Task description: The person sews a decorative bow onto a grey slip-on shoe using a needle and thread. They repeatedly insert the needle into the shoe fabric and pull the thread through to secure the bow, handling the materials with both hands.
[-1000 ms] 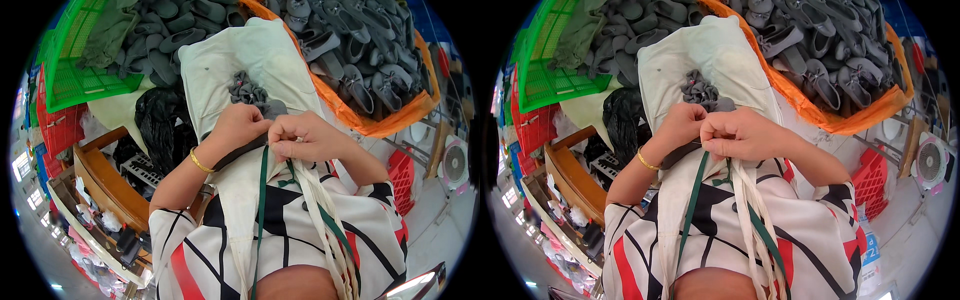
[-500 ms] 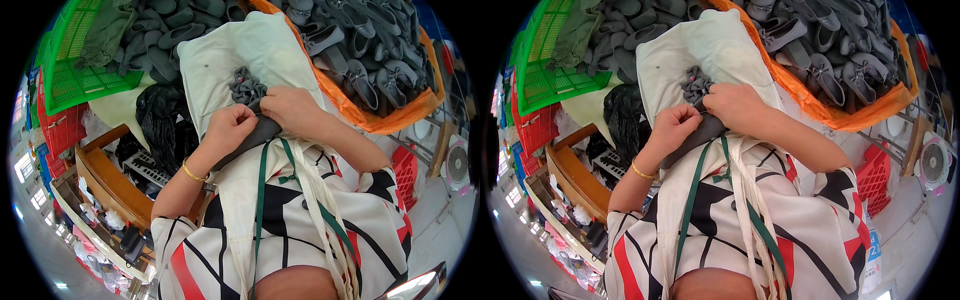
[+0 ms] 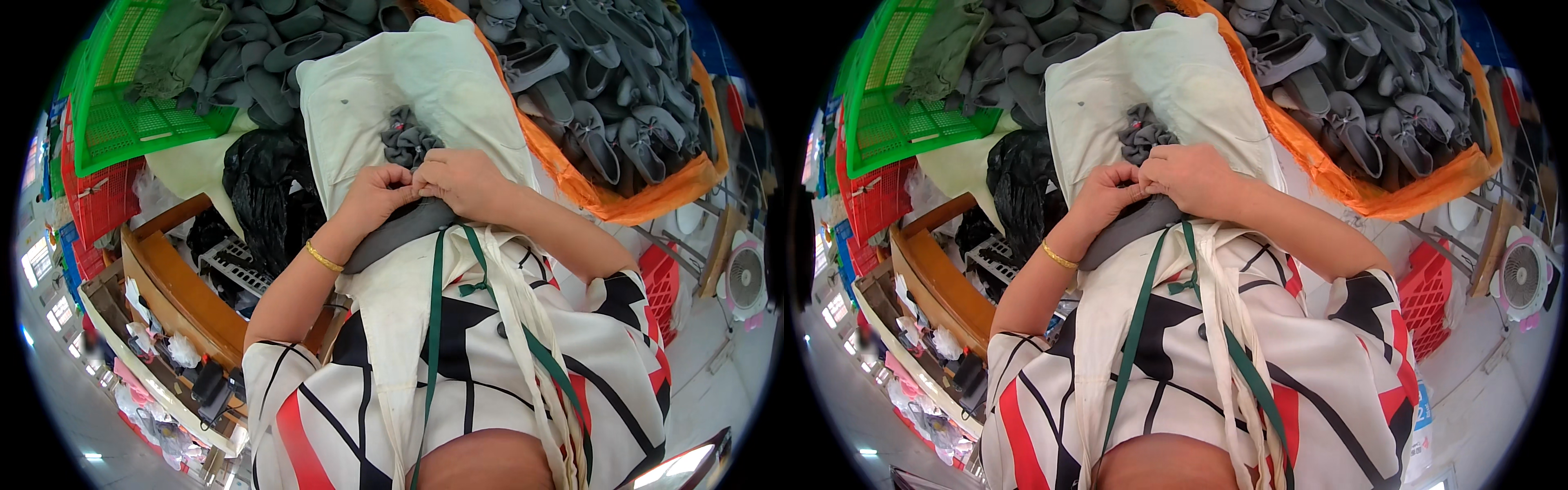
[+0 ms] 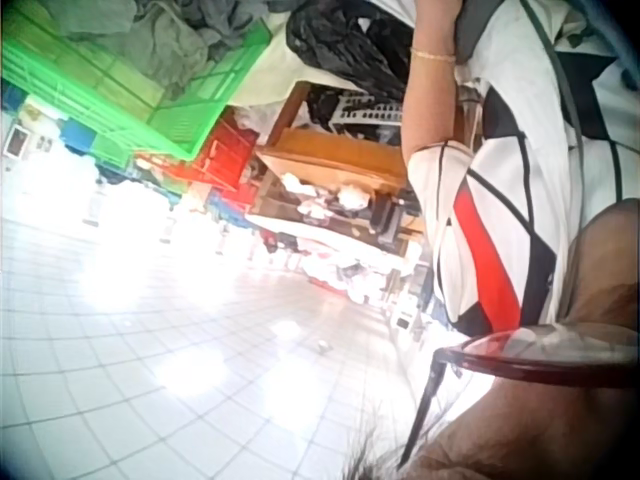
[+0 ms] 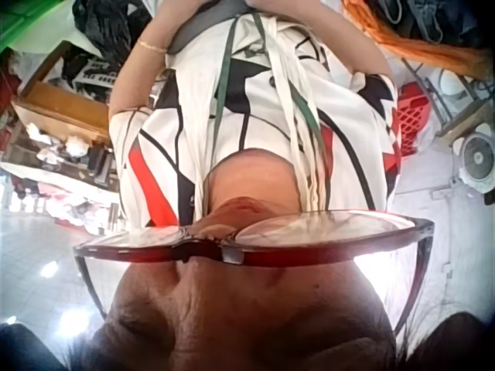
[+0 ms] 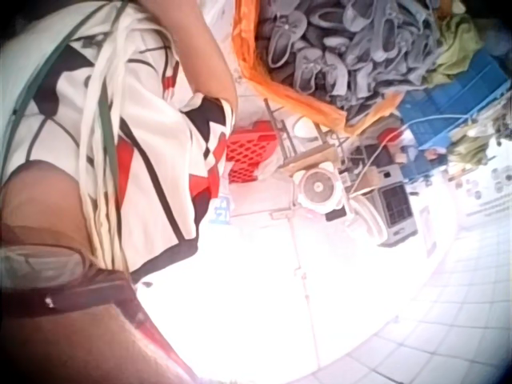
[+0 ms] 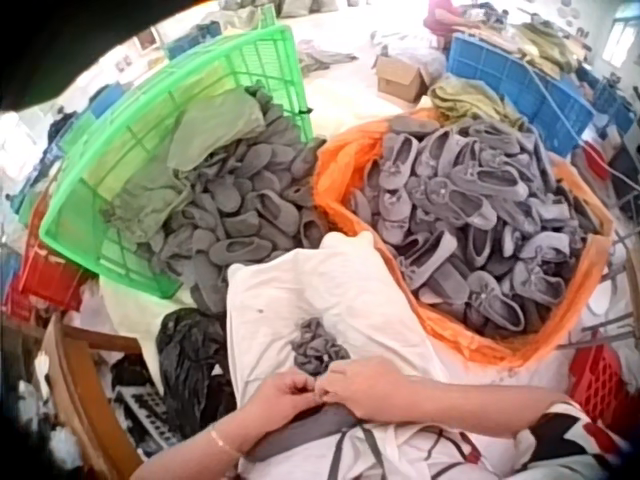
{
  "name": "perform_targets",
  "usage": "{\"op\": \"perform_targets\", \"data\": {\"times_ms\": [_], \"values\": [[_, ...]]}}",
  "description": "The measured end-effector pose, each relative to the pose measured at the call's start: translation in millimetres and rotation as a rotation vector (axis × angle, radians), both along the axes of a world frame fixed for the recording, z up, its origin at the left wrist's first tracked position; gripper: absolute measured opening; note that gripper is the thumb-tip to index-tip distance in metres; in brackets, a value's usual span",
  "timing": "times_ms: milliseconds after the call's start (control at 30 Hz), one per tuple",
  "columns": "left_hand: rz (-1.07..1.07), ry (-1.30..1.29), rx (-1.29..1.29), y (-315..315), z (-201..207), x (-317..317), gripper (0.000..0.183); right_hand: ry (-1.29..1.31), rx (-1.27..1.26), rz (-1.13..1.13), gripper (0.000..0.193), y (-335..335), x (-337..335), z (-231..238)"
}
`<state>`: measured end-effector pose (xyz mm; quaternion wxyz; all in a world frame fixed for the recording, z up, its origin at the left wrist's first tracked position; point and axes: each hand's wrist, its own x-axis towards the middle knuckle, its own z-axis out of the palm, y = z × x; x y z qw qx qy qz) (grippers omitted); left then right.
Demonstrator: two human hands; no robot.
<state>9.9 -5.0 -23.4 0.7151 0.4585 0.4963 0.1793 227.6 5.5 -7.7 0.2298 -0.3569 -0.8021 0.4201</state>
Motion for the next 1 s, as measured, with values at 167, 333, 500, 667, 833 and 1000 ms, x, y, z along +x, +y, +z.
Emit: {"op": "perform_targets", "data": {"times_ms": [167, 333, 500, 667, 833, 1000], "values": [[0.001, -0.07, -0.125, 0, 7, -2, 0.007, 0.207, -0.236, -0.036, 0.003, 6, 6, -4], [0.009, -0.179, -0.239, 1, 17, -8, 0.008, 0.011, -0.522, -0.018, 0.004, 24, 24, 9], [0.013, -0.114, -0.269, 3, 17, -3, 0.011, -0.271, -0.215, -0.039, 0.012, 18, 23, 6], [-0.032, 0.291, -0.02, 2, 16, 18, 0.023, -0.2, -0.268, -0.069, 0.004, 17, 24, 5], [-0.011, 0.393, 0.227, 0, 1, 24, 0.028, -0.019, -0.366, -0.174, 0.006, 9, 26, 7], [0.023, 0.369, 0.184, 3, -3, 25, 0.029, 0.334, -0.503, -0.249, 0.005, 8, 34, 55]]}}
